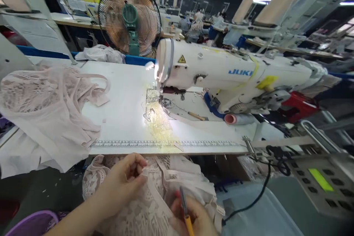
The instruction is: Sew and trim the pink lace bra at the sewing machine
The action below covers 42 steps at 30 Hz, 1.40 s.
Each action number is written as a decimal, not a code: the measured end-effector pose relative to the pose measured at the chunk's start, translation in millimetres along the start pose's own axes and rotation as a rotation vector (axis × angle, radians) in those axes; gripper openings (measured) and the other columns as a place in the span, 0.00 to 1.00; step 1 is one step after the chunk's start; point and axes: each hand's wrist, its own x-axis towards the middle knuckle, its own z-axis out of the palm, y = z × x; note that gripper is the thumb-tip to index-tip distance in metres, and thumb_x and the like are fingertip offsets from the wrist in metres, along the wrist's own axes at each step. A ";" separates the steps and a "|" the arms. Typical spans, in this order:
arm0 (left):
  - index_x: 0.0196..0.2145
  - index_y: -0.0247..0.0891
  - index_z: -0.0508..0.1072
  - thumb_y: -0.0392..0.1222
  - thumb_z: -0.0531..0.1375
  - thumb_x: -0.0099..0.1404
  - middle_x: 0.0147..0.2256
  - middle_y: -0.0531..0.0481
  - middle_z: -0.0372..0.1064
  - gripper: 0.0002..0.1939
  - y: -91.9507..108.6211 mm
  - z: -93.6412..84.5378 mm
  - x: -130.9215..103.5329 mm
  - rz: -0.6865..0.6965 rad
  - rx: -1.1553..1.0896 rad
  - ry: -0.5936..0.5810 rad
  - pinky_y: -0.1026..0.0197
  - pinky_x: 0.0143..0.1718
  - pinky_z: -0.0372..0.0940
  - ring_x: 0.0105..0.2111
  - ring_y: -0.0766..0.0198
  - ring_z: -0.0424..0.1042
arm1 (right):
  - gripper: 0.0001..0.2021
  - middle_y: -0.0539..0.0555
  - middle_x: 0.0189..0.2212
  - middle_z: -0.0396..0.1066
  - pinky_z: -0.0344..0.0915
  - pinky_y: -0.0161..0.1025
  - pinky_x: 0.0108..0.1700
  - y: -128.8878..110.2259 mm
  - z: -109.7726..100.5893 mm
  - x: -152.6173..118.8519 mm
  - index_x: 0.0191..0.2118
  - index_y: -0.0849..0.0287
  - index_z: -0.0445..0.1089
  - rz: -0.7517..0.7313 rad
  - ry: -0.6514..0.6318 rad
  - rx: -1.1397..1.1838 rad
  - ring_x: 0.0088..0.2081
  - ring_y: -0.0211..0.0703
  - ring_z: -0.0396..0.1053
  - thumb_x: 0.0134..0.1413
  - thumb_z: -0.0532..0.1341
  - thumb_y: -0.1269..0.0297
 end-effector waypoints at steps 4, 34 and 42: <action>0.33 0.40 0.69 0.47 0.65 0.52 0.25 0.57 0.61 0.13 -3.7 -4.4 -4.0 -0.064 0.000 0.104 0.70 0.22 0.58 0.23 0.70 0.59 | 0.11 0.45 0.19 0.53 0.49 0.33 0.23 -19.9 2.8 -1.8 0.22 0.57 0.58 -0.158 0.030 -0.201 0.22 0.35 0.50 0.40 0.62 0.59; 0.35 0.37 0.64 0.34 0.54 0.48 0.23 0.59 0.56 0.13 21.3 17.8 1.8 0.054 0.205 -0.112 0.61 0.30 0.56 0.25 0.66 0.58 | 0.09 0.46 0.21 0.63 0.54 0.33 0.25 -81.7 19.7 35.0 0.25 0.58 0.63 -0.217 0.013 -0.079 0.22 0.34 0.56 0.38 0.65 0.64; 0.33 0.39 0.66 0.36 0.56 0.49 0.27 0.56 0.58 0.10 -0.6 13.5 -8.4 0.030 0.340 -0.046 0.61 0.32 0.56 0.30 0.62 0.60 | 0.18 0.46 0.21 0.57 0.48 0.34 0.24 -75.7 14.8 29.9 0.25 0.58 0.62 -0.222 -0.023 -0.036 0.23 0.35 0.51 0.43 0.64 0.47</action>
